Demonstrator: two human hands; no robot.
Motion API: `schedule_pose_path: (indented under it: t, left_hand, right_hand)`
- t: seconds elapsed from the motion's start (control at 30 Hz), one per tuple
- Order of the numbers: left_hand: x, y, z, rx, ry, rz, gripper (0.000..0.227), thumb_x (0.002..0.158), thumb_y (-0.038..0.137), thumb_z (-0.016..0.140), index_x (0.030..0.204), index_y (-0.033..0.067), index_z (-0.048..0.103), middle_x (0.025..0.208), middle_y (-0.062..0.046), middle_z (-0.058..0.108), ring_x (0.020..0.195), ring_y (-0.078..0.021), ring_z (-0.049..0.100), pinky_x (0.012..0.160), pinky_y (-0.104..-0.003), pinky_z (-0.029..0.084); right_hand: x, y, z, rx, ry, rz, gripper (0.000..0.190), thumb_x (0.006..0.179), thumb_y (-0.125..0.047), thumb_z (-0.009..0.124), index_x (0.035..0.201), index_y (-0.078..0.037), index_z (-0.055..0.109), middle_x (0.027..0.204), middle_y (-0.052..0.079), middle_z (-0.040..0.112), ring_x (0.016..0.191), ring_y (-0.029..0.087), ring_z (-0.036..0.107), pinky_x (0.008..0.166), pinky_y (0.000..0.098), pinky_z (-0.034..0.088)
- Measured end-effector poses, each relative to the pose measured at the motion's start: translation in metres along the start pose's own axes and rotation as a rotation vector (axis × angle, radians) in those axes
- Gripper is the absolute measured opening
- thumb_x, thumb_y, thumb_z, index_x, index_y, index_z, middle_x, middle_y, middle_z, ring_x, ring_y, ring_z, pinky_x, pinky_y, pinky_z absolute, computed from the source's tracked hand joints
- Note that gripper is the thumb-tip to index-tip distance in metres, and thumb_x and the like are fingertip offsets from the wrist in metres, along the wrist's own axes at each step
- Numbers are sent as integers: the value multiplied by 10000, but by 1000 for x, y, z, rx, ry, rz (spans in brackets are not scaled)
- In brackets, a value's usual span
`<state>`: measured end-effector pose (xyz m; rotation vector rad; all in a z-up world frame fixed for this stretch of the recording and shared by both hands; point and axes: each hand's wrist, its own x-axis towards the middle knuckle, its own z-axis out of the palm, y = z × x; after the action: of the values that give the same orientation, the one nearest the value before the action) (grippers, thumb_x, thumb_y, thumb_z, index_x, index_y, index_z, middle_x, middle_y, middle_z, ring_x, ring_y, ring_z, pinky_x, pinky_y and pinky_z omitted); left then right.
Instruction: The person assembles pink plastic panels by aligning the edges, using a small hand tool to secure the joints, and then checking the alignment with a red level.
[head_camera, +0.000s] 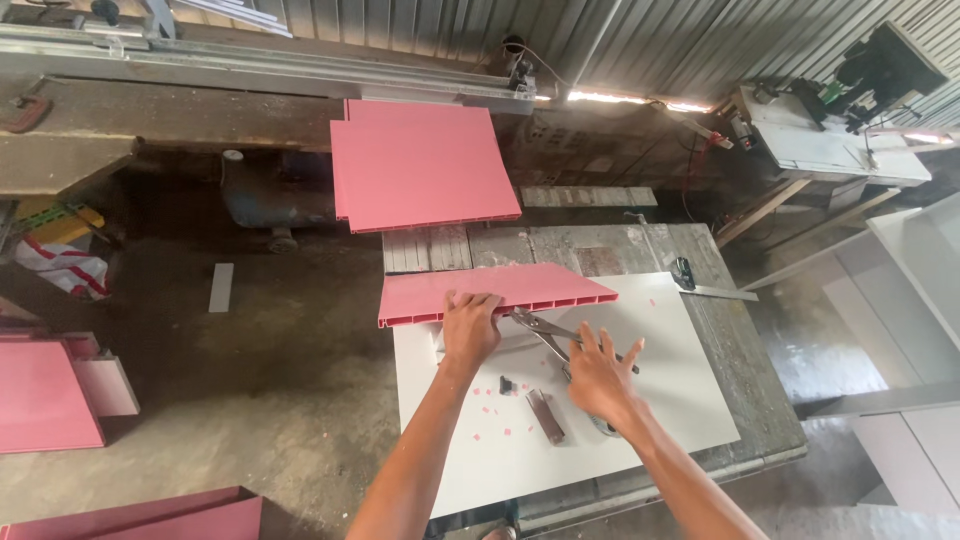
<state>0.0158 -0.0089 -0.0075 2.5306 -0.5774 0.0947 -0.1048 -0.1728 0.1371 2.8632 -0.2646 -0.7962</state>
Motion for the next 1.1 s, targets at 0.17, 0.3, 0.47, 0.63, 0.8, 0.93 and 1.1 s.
schedule_pose_path:
  t: [0.17, 0.3, 0.47, 0.63, 0.8, 0.93, 1.1]
  left_hand:
    - [-1, 1, 1, -42, 14, -11, 324, 933, 243, 694, 1255, 223, 730, 1225, -4, 749, 1202, -200, 657, 1169, -503, 265]
    - [2, -2, 11, -37, 47, -7, 311, 923, 238, 711, 1232, 227, 741, 1200, -6, 756, 1190, -205, 657, 1166, -509, 264]
    - [4, -1, 11, -13, 30, -16, 272, 917, 252, 710, 1188, 260, 737, 1165, 33, 754, 1159, -179, 653, 1150, -480, 264]
    - [2, 0, 6, -3, 31, -27, 240, 934, 249, 720, 1173, 268, 744, 1147, 45, 756, 1126, -168, 668, 1138, -476, 294]
    - [1, -2, 7, 29, 49, 1, 173, 912, 303, 711, 1085, 310, 711, 1078, 84, 751, 1088, -147, 656, 1104, -445, 312]
    - [1, -3, 7, 14, 52, -3, 180, 903, 269, 716, 1082, 283, 712, 1080, 59, 751, 1089, -179, 657, 1094, -468, 321]
    - [0, -4, 10, 2, 68, 14, 174, 906, 268, 711, 1080, 280, 712, 1083, 53, 752, 1095, -184, 655, 1109, -477, 314]
  right_hand:
    - [0, -11, -21, -30, -43, 8, 658, 874, -9, 517, 1525, -13, 428, 1681, 210, 255, 1528, 479, 249, 1054, 915, 69]
    - [37, 4, -4, -87, -58, -20, 590, 864, -149, 616, 1439, -33, 550, 1608, 208, 390, 1447, 500, 382, 995, 939, 152]
    - [25, -40, -61, -124, -133, 20, 468, 839, -104, 562, 1284, -47, 697, 1390, 207, 578, 1212, 507, 582, 850, 854, 337]
    - [45, -54, -34, -157, -102, -16, 404, 886, -89, 483, 1203, -30, 726, 1203, 236, 659, 1083, 481, 672, 688, 683, 507]
    - [81, -53, 1, -156, -26, -93, 355, 889, -50, 477, 1122, 12, 737, 1053, 239, 698, 979, 442, 722, 642, 589, 563]
    - [54, -67, -31, -181, 32, -95, 270, 962, -99, 506, 998, -14, 760, 965, 164, 742, 928, 343, 754, 644, 477, 597]
    - [26, -79, -64, -150, 235, -162, 212, 952, -124, 624, 911, -6, 796, 850, 183, 752, 804, 311, 765, 624, 423, 623]
